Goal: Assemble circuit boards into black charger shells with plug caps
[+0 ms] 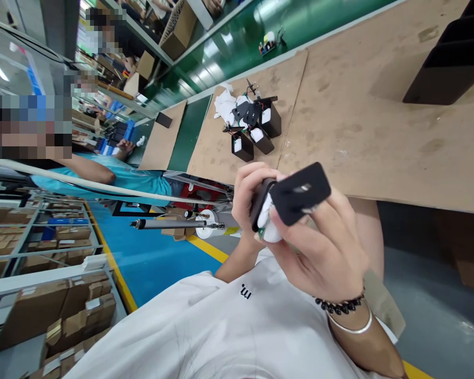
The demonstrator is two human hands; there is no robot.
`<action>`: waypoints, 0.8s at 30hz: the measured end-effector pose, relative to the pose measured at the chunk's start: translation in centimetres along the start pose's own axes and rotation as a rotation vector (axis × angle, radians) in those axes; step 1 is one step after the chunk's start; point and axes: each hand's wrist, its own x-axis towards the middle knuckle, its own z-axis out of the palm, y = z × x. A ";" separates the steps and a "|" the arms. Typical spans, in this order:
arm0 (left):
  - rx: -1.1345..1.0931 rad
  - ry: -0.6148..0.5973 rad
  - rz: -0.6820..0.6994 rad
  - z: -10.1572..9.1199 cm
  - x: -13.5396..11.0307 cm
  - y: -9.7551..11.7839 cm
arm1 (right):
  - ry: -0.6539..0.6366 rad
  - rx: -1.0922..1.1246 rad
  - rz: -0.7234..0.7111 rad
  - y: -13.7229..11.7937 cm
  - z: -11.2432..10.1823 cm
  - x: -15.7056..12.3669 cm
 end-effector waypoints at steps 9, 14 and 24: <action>-0.133 -0.496 -0.162 3.5 3.1 -1.5 | 0.139 -0.215 0.257 3.2 0.2 1.9; -0.052 -0.881 -0.083 4.9 16.6 -8.3 | 0.014 -0.452 0.170 6.8 -3.1 4.2; 0.412 -0.738 -0.160 4.3 33.0 -31.4 | -0.126 -0.731 -0.043 9.4 -3.3 3.0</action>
